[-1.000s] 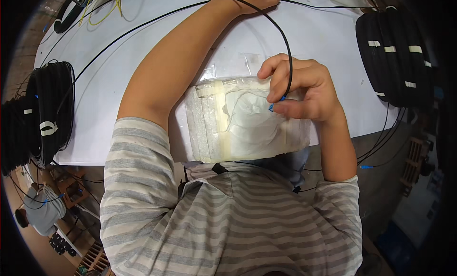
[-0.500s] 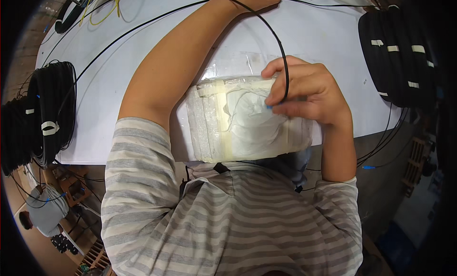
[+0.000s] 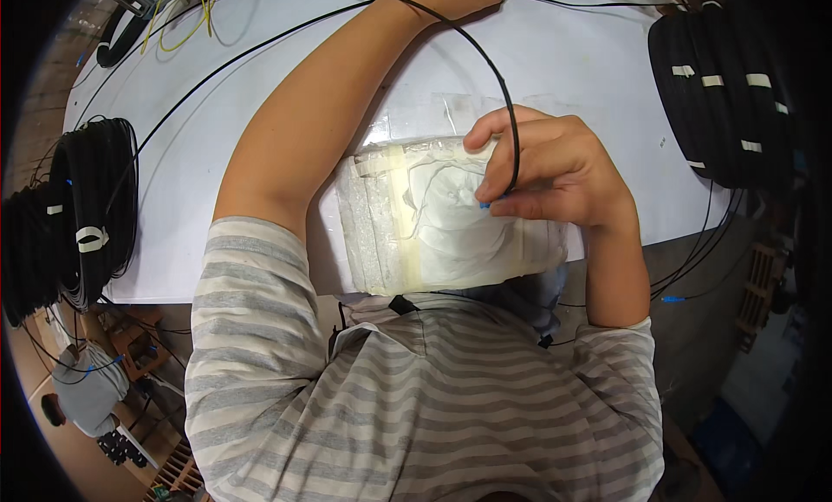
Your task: The recorder uses a digital microscope and a probe to inspect the end of a fiber optic or electrical connector.
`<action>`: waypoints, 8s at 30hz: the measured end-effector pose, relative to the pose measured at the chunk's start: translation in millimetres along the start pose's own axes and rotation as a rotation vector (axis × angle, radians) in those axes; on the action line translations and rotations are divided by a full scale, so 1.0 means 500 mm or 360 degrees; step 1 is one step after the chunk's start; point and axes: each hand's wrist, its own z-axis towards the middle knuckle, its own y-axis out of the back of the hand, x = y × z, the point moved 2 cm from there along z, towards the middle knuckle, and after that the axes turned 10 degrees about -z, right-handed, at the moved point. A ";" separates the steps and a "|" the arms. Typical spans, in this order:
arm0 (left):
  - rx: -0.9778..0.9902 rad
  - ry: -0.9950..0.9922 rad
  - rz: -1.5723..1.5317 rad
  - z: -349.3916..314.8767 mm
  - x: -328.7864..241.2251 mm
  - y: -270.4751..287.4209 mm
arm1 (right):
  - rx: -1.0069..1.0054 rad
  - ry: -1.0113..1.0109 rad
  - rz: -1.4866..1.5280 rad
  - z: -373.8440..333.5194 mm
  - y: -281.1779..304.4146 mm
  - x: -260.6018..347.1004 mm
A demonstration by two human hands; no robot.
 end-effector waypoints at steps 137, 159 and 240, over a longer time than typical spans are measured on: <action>-0.0160 0.0171 -0.0695 -0.001 0.000 -0.001 | -0.1448 -0.0184 -0.1417 0.190 0.226 -0.270; -0.0130 0.0217 -0.0689 -0.001 0.005 -0.006 | -0.1477 -0.0135 -0.1292 0.185 0.228 -0.278; -0.0342 -0.0519 -0.0149 0.032 -0.033 0.011 | -0.1452 0.0085 -0.1400 0.180 0.214 -0.269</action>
